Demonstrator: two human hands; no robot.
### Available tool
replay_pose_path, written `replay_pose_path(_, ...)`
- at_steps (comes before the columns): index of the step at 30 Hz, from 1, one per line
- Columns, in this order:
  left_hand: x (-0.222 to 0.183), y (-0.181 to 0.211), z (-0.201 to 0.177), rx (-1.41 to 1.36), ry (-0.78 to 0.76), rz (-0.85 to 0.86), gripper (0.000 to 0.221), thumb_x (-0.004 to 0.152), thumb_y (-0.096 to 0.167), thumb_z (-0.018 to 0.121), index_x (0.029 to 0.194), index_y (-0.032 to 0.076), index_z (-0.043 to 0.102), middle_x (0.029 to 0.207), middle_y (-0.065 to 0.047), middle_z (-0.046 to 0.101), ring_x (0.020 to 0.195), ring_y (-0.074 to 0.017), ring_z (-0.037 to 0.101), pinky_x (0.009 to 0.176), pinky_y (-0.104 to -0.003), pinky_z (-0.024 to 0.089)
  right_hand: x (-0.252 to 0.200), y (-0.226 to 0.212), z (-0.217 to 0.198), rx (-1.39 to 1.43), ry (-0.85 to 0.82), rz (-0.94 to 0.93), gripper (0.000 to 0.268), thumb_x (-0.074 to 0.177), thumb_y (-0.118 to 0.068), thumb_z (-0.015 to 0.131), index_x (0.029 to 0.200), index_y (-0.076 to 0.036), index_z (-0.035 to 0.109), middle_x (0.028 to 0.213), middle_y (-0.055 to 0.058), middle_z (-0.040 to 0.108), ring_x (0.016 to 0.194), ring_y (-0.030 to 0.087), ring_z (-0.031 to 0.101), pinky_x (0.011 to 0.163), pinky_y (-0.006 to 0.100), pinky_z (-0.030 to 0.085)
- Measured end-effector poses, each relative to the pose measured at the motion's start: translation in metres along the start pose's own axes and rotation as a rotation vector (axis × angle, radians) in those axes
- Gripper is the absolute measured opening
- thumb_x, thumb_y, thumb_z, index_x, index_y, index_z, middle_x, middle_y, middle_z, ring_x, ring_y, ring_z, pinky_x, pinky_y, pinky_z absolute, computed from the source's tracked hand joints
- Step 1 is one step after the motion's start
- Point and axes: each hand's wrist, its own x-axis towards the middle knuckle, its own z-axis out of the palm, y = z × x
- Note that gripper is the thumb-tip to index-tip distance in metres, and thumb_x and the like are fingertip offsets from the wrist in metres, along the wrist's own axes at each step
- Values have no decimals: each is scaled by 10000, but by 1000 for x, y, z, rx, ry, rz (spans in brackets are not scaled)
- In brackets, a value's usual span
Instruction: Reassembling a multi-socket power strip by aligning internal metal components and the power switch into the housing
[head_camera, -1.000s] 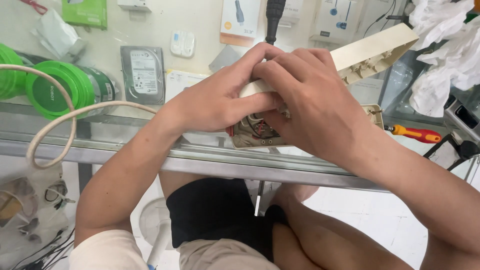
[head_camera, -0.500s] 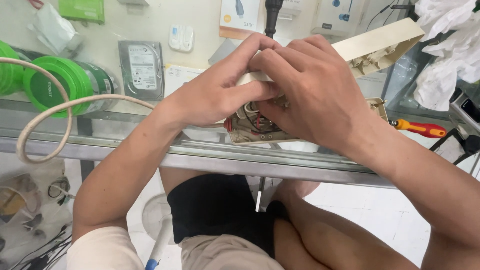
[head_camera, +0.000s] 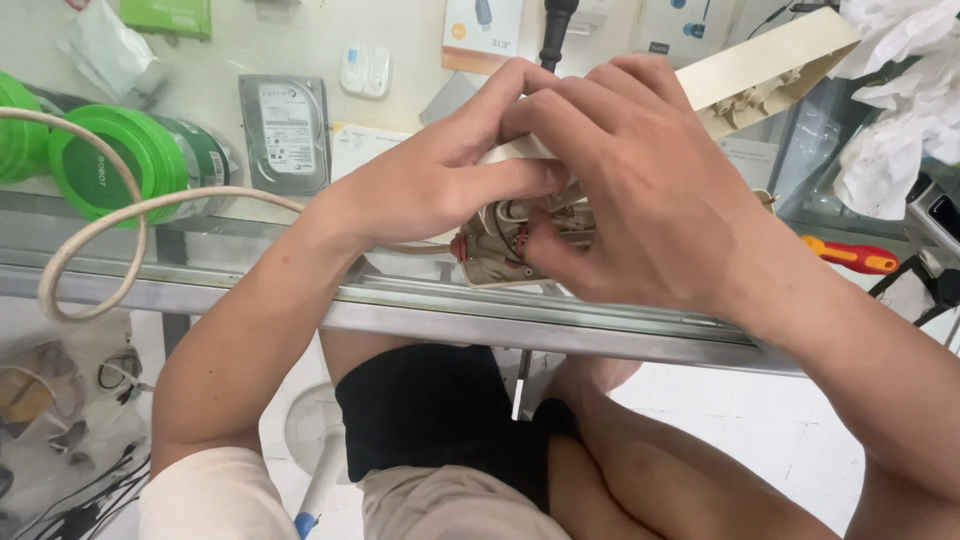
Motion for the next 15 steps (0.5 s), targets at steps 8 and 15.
replay_pose_path(8, 1, 1, 1, -28, 22, -86, 235, 975, 148, 516, 1187, 81, 436, 1090, -20, 485, 965, -107, 527, 809, -252, 439, -1, -4, 19, -221, 203, -18, 206, 876, -104, 692, 1049, -43, 597, 1024, 71, 706, 810, 282, 543, 1017, 467, 378)
replay_pose_path(15, -1, -3, 2, -52, 32, -49, 149, 991, 102, 508, 1090, 108, 396, 963, -8, 503, 898, -105, 506, 782, -252, 437, 0, -1, 28, -259, 251, 30, 190, 880, -166, 708, 992, -85, 578, 857, 7, 610, 784, 256, 560, 998, 470, 345)
